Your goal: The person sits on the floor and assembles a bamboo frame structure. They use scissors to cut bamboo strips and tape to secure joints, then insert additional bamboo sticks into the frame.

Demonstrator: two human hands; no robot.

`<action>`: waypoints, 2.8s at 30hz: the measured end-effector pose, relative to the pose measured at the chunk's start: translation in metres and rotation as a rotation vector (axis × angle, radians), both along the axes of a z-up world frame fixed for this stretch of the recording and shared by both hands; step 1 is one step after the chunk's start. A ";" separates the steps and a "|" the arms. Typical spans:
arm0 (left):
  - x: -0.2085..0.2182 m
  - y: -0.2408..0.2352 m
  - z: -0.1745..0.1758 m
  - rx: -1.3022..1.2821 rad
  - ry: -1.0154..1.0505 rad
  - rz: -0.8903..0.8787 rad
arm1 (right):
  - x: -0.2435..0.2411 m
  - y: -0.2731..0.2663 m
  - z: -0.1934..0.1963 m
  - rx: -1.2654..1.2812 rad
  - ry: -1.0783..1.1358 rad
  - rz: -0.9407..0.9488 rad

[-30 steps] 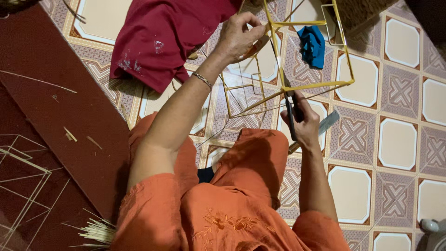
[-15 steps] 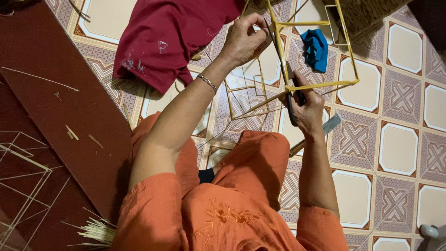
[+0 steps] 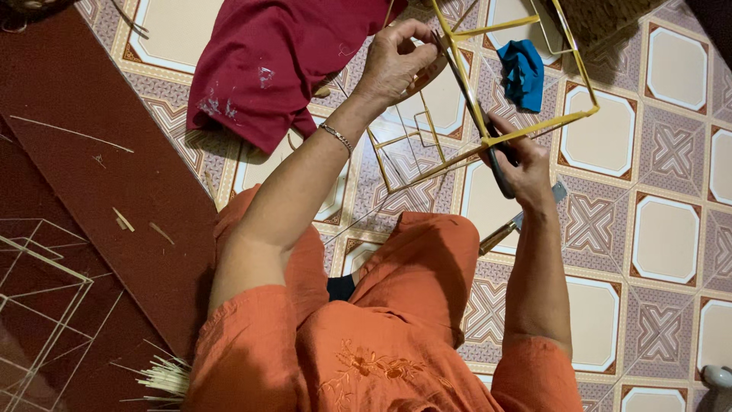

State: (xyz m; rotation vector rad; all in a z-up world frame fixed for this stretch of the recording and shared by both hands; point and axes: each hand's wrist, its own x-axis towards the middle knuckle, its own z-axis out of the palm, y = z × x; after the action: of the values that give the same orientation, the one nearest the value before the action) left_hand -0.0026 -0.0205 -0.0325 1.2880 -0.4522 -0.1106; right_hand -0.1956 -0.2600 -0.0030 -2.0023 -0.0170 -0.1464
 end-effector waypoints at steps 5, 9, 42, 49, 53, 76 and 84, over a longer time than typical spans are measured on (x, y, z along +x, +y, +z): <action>-0.004 0.000 0.002 0.017 -0.005 0.002 | 0.013 0.006 0.008 -0.087 -0.112 0.082; -0.003 0.002 0.004 0.029 0.020 0.006 | 0.016 0.012 0.012 -0.228 0.002 -0.027; -0.008 0.004 0.009 0.067 -0.088 0.077 | 0.020 0.010 -0.020 0.003 -0.165 0.114; -0.008 0.004 0.012 0.107 -0.029 0.078 | 0.024 0.007 -0.017 0.060 -0.116 0.099; -0.017 0.001 0.012 0.068 0.016 0.037 | 0.037 0.002 -0.024 0.222 -0.136 0.238; -0.016 0.046 0.059 0.001 0.130 -0.432 | -0.136 -0.012 -0.081 0.110 0.054 -0.378; -0.007 0.043 0.054 -0.147 0.167 -0.524 | -0.218 0.030 -0.115 0.192 0.043 -0.372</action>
State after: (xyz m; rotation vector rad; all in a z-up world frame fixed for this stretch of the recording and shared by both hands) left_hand -0.0091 0.0224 0.0217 0.9823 -0.6327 -0.6094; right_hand -0.4133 -0.2305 -0.1180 -1.7987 0.3848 -0.3303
